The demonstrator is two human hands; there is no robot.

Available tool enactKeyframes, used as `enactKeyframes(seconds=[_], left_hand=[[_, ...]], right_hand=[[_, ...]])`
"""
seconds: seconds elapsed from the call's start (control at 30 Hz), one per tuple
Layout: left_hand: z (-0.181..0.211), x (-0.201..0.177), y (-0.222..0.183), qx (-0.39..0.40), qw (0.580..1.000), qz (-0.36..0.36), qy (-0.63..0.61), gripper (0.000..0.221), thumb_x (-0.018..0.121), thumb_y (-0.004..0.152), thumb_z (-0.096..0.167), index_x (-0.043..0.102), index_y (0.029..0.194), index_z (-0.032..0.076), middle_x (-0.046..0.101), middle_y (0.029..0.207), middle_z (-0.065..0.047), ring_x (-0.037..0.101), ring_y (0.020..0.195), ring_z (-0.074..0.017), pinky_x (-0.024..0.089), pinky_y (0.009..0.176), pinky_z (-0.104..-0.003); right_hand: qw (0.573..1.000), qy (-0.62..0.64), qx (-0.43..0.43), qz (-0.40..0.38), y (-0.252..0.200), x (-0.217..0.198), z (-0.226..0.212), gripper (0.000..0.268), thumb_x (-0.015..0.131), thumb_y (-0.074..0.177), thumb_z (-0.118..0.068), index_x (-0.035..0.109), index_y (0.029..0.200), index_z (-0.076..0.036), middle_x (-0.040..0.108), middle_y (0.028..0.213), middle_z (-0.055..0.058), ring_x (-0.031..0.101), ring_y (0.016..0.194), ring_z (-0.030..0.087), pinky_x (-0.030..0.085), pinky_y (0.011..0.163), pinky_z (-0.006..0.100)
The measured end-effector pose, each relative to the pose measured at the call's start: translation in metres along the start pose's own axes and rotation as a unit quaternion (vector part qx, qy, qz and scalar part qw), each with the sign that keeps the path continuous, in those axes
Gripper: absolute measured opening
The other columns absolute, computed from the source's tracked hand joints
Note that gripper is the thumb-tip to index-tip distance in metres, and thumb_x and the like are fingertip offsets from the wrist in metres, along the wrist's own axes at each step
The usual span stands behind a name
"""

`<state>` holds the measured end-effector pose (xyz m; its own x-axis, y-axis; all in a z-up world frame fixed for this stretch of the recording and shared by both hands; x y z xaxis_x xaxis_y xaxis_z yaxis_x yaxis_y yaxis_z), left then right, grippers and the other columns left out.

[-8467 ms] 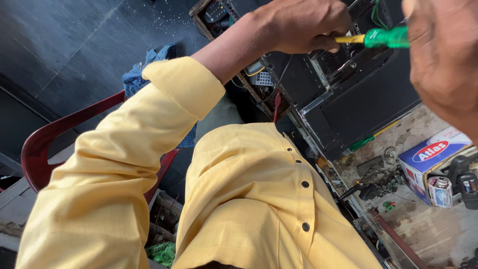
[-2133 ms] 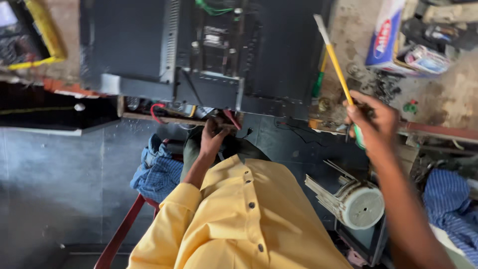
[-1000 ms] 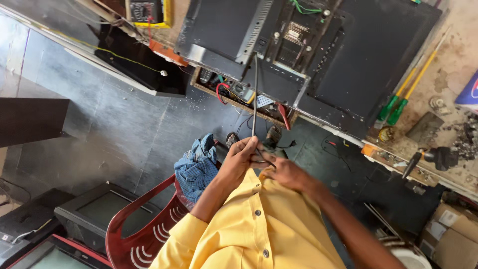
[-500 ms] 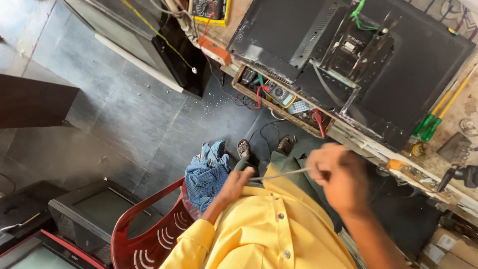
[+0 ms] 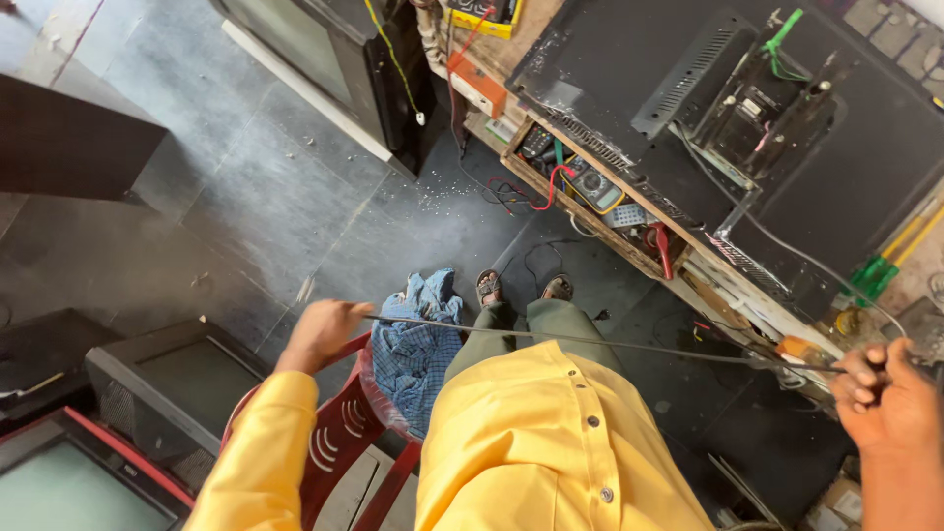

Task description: The person uses a screwdriver to remove multiple screws from the back panel of a television set. They systematically unscrew fasteners around the perimeter and center of the panel, placing the screws on the workbench. The person then handles a power cable near the end of the clip.

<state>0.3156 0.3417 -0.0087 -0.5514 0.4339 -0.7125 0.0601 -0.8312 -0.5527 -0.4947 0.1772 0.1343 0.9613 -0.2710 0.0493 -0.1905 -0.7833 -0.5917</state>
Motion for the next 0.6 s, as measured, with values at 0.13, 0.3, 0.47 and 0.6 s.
enactKeyframes(seconds=[0.13, 0.3, 0.47, 0.6], left_hand=[[-0.061, -0.058, -0.055, -0.057, 0.990, -0.053, 0.117, 0.067, 0.052, 0.091, 0.067, 0.079, 0.085, 0.006, 0.074, 0.078, -0.019, 0.070, 0.082, -0.0376, 0.056, 0.080, -0.047], [-0.121, -0.071, -0.131, -0.172, 0.964, -0.143, 0.145, 0.062, 0.063, 0.087, 0.064, 0.076, 0.084, 0.003, 0.073, 0.078, -0.018, 0.072, 0.082, -0.0371, 0.059, 0.079, -0.046], [-0.148, -0.086, -0.209, -0.193, 0.957, -0.054, 0.208, 0.030, 0.061, 0.090, 0.034, 0.078, 0.113, 0.026, 0.078, 0.100, -0.006, 0.070, 0.104, -0.0280, 0.059, 0.087, -0.044], [-0.153, -0.095, -0.243, -0.374, 0.898, -0.137, 0.185, 0.039, 0.058, 0.099, 0.052, 0.077, 0.111, 0.020, 0.078, 0.092, -0.008, 0.075, 0.092, -0.0232, 0.057, 0.085, -0.044]], right_hand=[[0.997, 0.042, 0.047, -0.034, 0.029, -0.002, 0.015, 0.040, 0.045, 0.120, -0.043, 0.048, 0.089, -0.017, 0.044, 0.077, -0.003, 0.033, 0.062, 0.007, 0.032, 0.058, 0.020], [0.995, 0.030, 0.088, -0.022, 0.057, 0.012, 0.036, 0.039, 0.047, 0.118, -0.043, 0.049, 0.089, -0.017, 0.043, 0.079, -0.004, 0.035, 0.063, 0.006, 0.031, 0.056, 0.017], [0.987, -0.069, 0.138, -0.042, 0.067, 0.013, 0.064, 0.036, 0.049, 0.114, -0.043, 0.050, 0.093, -0.014, 0.045, 0.073, 0.001, 0.035, 0.056, 0.009, 0.029, 0.047, 0.020], [0.957, -0.119, 0.255, -0.072, 0.066, 0.015, 0.092, 0.038, 0.049, 0.107, -0.047, 0.052, 0.091, -0.013, 0.045, 0.069, 0.002, 0.034, 0.048, 0.009, 0.021, 0.036, 0.023]])
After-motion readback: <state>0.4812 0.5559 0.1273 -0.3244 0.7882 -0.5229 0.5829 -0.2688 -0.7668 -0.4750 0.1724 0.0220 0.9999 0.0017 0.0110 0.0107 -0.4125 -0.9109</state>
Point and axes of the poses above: each hand's wrist, its own y-axis towards the middle knuckle, its own x-axis out of the palm, z = x × y, the point moved 2 cm from there along y, towards the middle knuckle
